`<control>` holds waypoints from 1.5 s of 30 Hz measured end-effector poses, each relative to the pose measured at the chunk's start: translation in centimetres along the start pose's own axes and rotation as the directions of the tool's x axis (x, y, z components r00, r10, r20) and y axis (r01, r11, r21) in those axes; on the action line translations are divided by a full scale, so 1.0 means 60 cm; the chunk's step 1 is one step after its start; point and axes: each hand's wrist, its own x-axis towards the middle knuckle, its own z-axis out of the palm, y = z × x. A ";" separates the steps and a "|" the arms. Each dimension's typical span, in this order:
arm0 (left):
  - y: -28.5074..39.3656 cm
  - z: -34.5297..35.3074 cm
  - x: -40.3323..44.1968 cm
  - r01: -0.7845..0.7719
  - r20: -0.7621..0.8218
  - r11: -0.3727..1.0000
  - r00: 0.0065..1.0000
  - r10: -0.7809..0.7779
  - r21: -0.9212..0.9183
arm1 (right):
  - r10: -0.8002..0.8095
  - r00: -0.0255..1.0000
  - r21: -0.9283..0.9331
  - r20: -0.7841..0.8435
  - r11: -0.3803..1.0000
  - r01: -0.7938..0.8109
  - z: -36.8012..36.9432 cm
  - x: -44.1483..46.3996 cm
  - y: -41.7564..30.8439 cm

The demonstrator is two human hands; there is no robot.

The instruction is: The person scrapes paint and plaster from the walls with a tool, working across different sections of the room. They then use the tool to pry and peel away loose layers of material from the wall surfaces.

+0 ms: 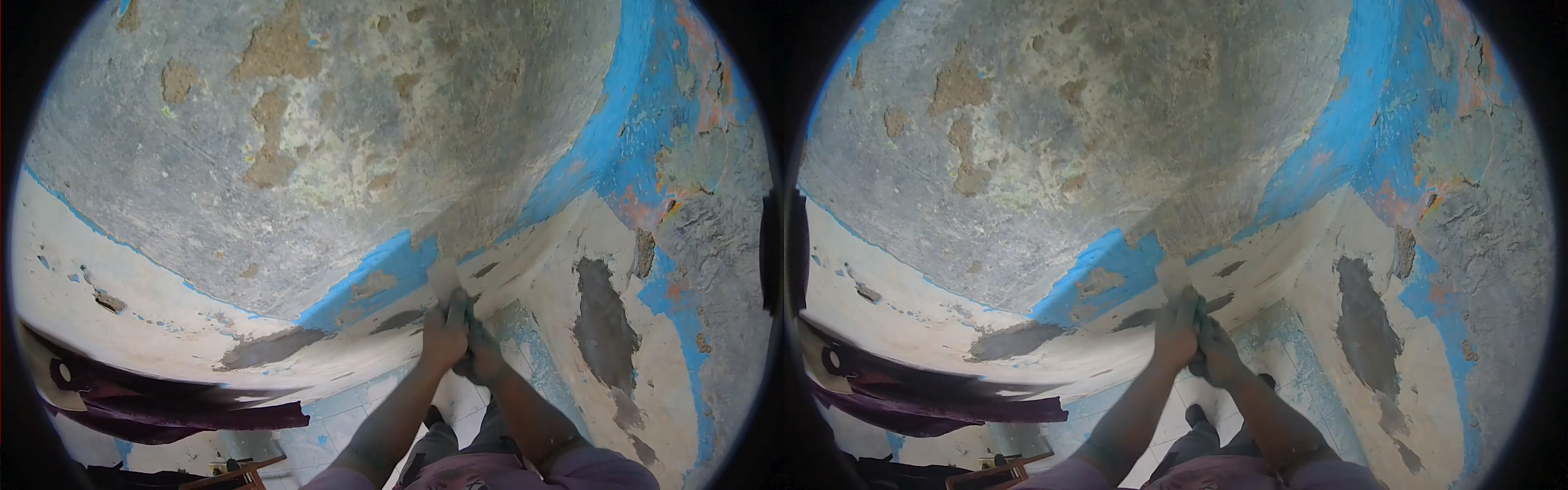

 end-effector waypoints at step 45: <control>-0.015 0.009 -0.002 0.099 0.029 0.978 0.995 -0.095 -0.184 | -0.004 1.000 -0.034 -0.004 0.999 0.004 0.010 -0.023 -0.013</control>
